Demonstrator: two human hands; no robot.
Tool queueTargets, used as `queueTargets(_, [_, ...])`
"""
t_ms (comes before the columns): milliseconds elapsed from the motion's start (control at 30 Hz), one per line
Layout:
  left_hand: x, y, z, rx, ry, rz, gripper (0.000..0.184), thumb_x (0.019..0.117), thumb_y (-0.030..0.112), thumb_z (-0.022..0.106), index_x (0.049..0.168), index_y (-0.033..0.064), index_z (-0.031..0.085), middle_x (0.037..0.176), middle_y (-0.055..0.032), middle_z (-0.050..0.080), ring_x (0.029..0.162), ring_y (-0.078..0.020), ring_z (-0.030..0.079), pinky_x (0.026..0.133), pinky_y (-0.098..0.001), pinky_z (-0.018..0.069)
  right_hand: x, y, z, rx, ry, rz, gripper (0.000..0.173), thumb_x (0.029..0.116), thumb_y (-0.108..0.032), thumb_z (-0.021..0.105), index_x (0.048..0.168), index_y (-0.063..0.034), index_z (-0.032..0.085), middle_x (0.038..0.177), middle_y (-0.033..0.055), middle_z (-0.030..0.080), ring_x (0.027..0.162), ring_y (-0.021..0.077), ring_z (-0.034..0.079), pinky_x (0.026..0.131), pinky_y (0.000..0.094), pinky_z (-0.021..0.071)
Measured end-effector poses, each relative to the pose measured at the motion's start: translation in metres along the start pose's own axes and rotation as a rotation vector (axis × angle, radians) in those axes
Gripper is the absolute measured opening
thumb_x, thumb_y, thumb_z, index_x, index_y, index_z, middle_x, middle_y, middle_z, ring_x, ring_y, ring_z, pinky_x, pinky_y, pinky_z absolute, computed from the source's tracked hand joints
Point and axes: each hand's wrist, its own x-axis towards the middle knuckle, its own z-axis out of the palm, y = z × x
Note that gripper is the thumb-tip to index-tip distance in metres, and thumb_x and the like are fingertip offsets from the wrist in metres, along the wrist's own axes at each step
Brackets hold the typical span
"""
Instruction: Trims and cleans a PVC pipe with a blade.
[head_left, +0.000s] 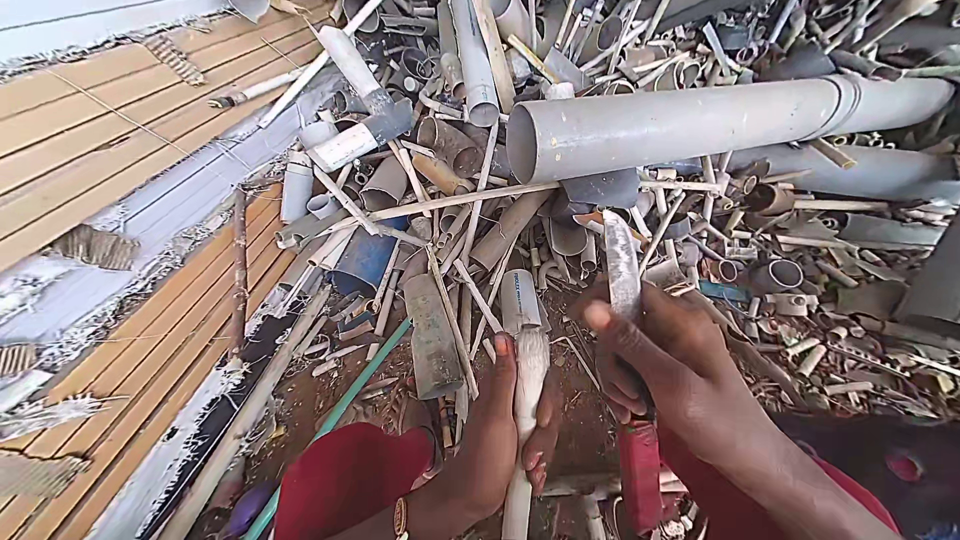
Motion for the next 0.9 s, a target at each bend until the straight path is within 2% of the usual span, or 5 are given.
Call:
queueTargets(167, [-0.003, 0.001, -0.003, -0.010, -0.233, -0.042, 0.055, 0.0977, 0.068, 0.035, 0.089, 0.0186, 0.056, 0.063, 0.0104, 0.051, 0.047, 0.0030, 0.053, 0.040, -0.0145, 0.0464, -0.007, 0.005, 0.001, 0.259, -0.243, 0.101, 0.020, 0.1028, -0.031, 0.062, 0.109, -0.0128, 0.067, 0.062, -0.0141, 0.053, 0.047, -0.0066, 0.049, 0.041, 0.0112, 0.0425])
queueTargets(333, [-0.002, 0.003, 0.001, 0.165, -0.136, -0.030, 0.056, 0.1025, 0.063, 0.029, 0.094, 0.0161, 0.059, 0.066, 0.0088, 0.057, 0.048, 0.0021, 0.056, 0.042, -0.0156, 0.0508, -0.010, 0.006, 0.001, 0.243, -0.189, 0.113, 0.011, 0.1035, -0.019, 0.060, 0.106, -0.0108, 0.068, 0.064, -0.0116, 0.060, 0.049, -0.0071, 0.052, 0.042, 0.0096, 0.0427])
queueTargets(433, [0.002, 0.000, -0.001, 0.620, 0.052, 0.334, 0.041, 0.1109, 0.044, 0.030, 0.112, 0.0115, 0.056, 0.093, 0.0070, 0.062, 0.080, 0.0002, 0.063, 0.069, -0.0178, 0.0577, -0.010, 0.003, 0.002, 0.210, -0.098, 0.157, 0.006, 0.1024, -0.018, 0.061, 0.098, -0.0141, 0.062, 0.060, -0.0116, 0.055, 0.047, -0.0062, 0.051, 0.042, 0.0099, 0.0430])
queueTargets(533, [0.006, 0.007, -0.003, 0.794, 0.062, 0.596, 0.033, 0.1068, 0.035, 0.052, 0.124, 0.0073, 0.057, 0.117, 0.0020, 0.065, 0.105, -0.0052, 0.066, 0.089, -0.0224, 0.0591, -0.009, 0.004, 0.002, 0.149, -0.058, 0.138, 0.006, 0.1003, -0.019, 0.065, 0.099, -0.0137, 0.063, 0.062, -0.0092, 0.057, 0.046, -0.0043, 0.051, 0.041, 0.0109, 0.0443])
queueTargets(900, [0.010, 0.019, -0.008, 0.926, 0.102, 0.829, 0.014, 0.0950, 0.011, 0.072, 0.104, -0.0001, 0.076, 0.099, 0.0006, 0.078, 0.089, -0.0034, 0.073, 0.081, -0.0188, 0.0622, -0.011, 0.006, -0.003, 0.041, -0.050, 0.023, 0.010, 0.1014, -0.024, 0.064, 0.103, -0.0149, 0.065, 0.064, -0.0109, 0.056, 0.048, -0.0051, 0.051, 0.042, 0.0108, 0.0451])
